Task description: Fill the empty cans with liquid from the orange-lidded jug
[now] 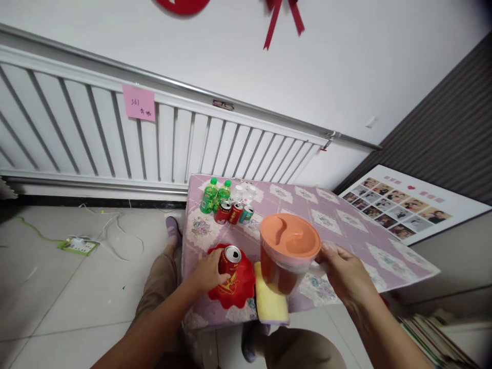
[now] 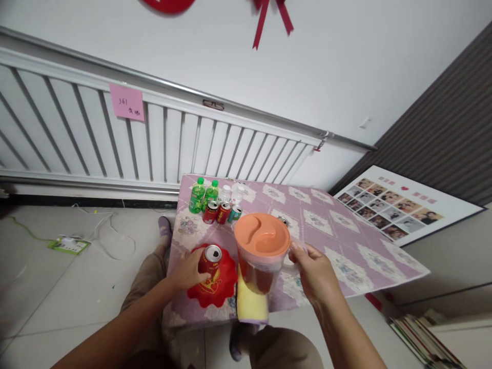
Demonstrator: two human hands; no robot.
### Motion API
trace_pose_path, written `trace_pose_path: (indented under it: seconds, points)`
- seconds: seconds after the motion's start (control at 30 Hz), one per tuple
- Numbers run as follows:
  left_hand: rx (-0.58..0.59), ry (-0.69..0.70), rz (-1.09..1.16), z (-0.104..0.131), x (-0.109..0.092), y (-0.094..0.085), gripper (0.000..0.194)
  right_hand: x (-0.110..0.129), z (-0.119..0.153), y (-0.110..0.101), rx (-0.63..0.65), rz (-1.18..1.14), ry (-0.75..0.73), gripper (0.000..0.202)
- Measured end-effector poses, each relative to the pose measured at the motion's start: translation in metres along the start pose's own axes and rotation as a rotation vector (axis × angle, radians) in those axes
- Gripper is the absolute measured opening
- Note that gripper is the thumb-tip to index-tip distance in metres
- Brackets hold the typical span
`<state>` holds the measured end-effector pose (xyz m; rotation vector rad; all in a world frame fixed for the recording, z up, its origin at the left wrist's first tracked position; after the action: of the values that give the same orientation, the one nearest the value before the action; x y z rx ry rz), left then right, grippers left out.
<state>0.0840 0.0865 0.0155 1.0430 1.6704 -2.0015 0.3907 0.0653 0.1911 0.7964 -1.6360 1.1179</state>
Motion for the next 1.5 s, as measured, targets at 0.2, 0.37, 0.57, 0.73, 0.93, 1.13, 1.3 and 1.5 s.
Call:
trace_pose_path:
  seconds: [0.2,0.37,0.57,0.73,0.93,1.13,1.3,1.5]
  points:
    - [-0.113,0.036,0.107,0.002,0.000,-0.017,0.078,0.001,0.015,-0.005,0.057,0.173,-0.031,0.045]
    - [-0.178,0.099,0.280,0.010,-0.002,-0.027,0.080,0.006,0.021,-0.002,0.088,0.229,-0.059,0.050]
    - [-0.164,0.079,0.345,0.018,-0.011,-0.026,0.072,0.011,0.022,-0.001,0.102,0.272,-0.058,0.047]
    - [-0.161,0.046,0.358,0.021,-0.016,-0.026,0.070,0.019,0.021,0.002,0.133,0.291,-0.080,0.040]
    - [-0.137,0.019,0.314,0.022,-0.018,-0.025,0.070,0.030,0.024,0.008,0.133,0.363,-0.126,0.039]
    - [-0.140,0.007,0.291,0.023,-0.016,-0.023,0.071,0.035,0.026,0.018,0.130,0.414,-0.130,0.044]
    - [-0.154,0.011,0.283,0.024,-0.014,-0.023,0.072,0.039,0.026,0.023,0.133,0.458,-0.114,0.041]
    - [-0.138,-0.013,0.268,0.025,-0.013,-0.022,0.071,0.039,0.025,0.031,0.197,0.514,-0.140,0.043]
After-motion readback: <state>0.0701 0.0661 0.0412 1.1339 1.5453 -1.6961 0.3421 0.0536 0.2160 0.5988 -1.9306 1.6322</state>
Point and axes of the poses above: each hand's wrist, its own z-axis away from the middle knuckle, its own y-axis out of the palm, x = y × z, the point moved 9 cm from there along -z, towards the middle knuckle, and after that the axes turned 3 degrees about x, right-handed, at the moved point
